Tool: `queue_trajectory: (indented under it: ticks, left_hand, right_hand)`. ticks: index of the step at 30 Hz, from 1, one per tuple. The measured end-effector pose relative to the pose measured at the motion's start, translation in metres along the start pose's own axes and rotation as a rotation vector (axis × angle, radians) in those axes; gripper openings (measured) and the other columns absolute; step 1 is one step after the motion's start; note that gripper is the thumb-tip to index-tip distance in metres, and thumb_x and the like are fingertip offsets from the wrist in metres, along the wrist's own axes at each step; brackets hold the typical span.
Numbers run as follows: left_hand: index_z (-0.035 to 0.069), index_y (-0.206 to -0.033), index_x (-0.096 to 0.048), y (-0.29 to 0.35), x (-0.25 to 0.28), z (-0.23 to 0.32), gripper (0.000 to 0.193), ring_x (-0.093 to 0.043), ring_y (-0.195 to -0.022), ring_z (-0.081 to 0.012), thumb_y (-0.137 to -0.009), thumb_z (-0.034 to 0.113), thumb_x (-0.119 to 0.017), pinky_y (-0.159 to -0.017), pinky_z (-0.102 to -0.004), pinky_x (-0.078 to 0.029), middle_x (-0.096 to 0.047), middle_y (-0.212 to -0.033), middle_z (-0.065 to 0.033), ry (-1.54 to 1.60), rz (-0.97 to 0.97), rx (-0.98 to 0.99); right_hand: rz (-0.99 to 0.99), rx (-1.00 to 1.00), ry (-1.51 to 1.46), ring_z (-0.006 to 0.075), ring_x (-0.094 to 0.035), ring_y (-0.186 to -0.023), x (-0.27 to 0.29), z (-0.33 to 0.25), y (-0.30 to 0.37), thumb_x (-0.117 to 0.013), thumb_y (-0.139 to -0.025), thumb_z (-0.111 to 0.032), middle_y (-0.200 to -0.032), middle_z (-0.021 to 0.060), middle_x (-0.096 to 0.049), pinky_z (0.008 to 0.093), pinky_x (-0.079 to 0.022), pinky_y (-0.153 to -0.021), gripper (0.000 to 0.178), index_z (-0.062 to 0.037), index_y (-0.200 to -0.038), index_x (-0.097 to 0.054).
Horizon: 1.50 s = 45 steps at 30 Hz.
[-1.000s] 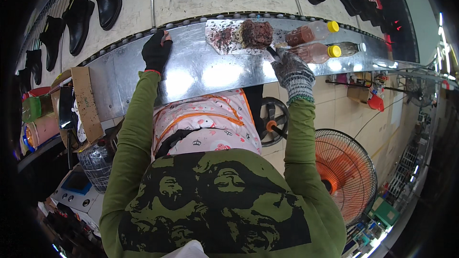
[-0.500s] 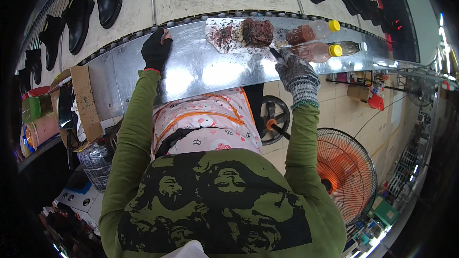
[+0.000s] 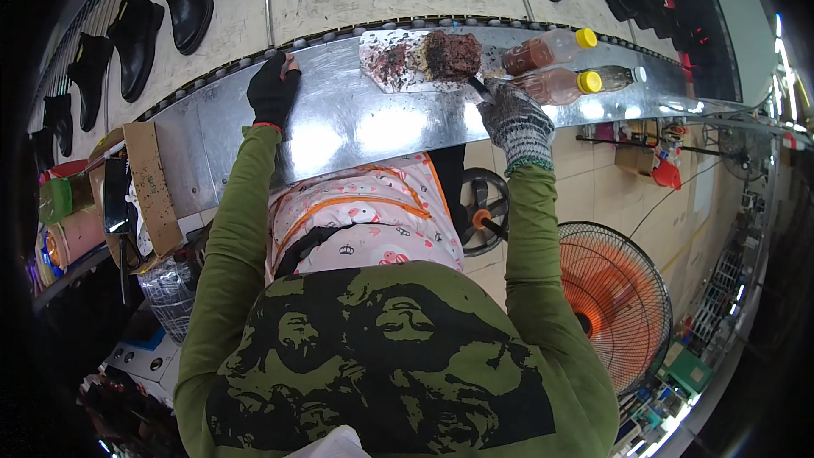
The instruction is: Apply polish and buff a black boot using a brush at a manufacturing workstation.
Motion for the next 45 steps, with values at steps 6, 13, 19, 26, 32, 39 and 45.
queue_trajectory:
  ticks: [6,13,19,26,32,39,45]
  left_hand:
    - [0.014,-0.096,-0.063,0.001,0.000,0.003,0.021,-0.065,-0.074,-0.0234,-0.079,0.025,-0.065,-0.065,-0.0337,-0.051,-0.068,-0.086,-0.0050,0.015,-0.005,0.018]
    - [0.014,-0.095,-0.063,0.000,0.002,0.003,0.020,-0.065,-0.072,-0.0227,-0.078,0.024,-0.065,-0.064,-0.0338,-0.051,-0.068,-0.085,-0.0045,-0.014,-0.002,0.013]
    - [0.014,-0.095,-0.063,-0.001,-0.001,0.002,0.020,-0.065,-0.073,-0.0232,-0.078,0.025,-0.065,-0.064,-0.0337,-0.051,-0.067,-0.085,-0.0049,0.031,-0.003,0.005]
    - [0.014,-0.094,-0.063,0.001,0.001,0.001,0.019,-0.065,-0.073,-0.0232,-0.079,0.026,-0.064,-0.063,-0.0339,-0.051,-0.067,-0.085,-0.0045,0.040,0.022,0.014]
    - [0.015,-0.093,-0.062,-0.001,0.001,0.007,0.018,-0.065,-0.071,-0.0235,-0.079,0.025,-0.064,-0.062,-0.0345,-0.051,-0.067,-0.081,-0.0044,0.030,-0.005,0.011]
    - [0.015,-0.093,-0.063,0.000,0.000,0.001,0.018,-0.065,-0.070,-0.0236,-0.079,0.025,-0.064,-0.061,-0.0345,-0.051,-0.067,-0.080,-0.0049,0.001,0.014,0.003]
    - [0.014,-0.094,-0.063,0.000,-0.002,0.003,0.020,-0.065,-0.070,-0.0234,-0.079,0.026,-0.065,-0.062,-0.0340,-0.051,-0.067,-0.079,-0.0053,0.016,0.042,-0.035]
  right_hand:
    - [0.085,0.028,-0.057,0.0320,-0.058,-0.103,0.010,-0.001,0.013,-0.053,-0.085,-0.033,-0.113,0.0167,-0.060,0.0424,-0.048,-0.087,0.044,-0.0133,-0.124,-0.050]
    - [-0.051,-0.022,-0.044,0.0294,-0.053,-0.111,0.025,0.000,0.029,-0.050,-0.090,-0.028,-0.126,0.0086,-0.053,0.0391,-0.044,-0.094,0.043,-0.0276,-0.133,-0.043]
    - [-0.042,-0.008,-0.012,0.0286,-0.056,-0.107,0.016,0.002,0.013,-0.045,-0.092,-0.036,-0.122,0.0105,-0.056,0.0384,-0.045,-0.090,0.041,-0.0256,-0.131,-0.046]
    - [-0.138,-0.076,-0.044,0.0315,-0.056,-0.106,0.023,-0.010,0.012,-0.050,-0.088,-0.033,-0.116,0.0166,-0.057,0.0422,-0.047,-0.088,0.041,-0.0128,-0.124,-0.049]
    - [-0.074,0.000,-0.035,0.0304,-0.055,-0.108,0.014,0.007,0.015,-0.046,-0.091,-0.034,-0.123,0.0126,-0.054,0.0406,-0.045,-0.091,0.042,-0.0199,-0.130,-0.045]
    - [-0.143,-0.054,-0.024,0.0286,-0.053,-0.111,0.023,0.003,0.020,-0.042,-0.093,-0.034,-0.128,0.0082,-0.052,0.0382,-0.044,-0.094,0.041,-0.0264,-0.133,-0.043]
    - [-0.058,-0.001,-0.023,0.0311,-0.057,-0.105,0.010,0.002,0.004,-0.049,-0.088,-0.035,-0.116,0.0158,-0.058,0.0414,-0.047,-0.089,0.042,-0.0110,-0.123,-0.051]
Point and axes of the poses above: each hand's wrist, its own y-axis away from the middle knuckle, its own x-axis out of the back of the hand, z = x × y, the point moved 6 cm from there along -y, towards the middle knuckle
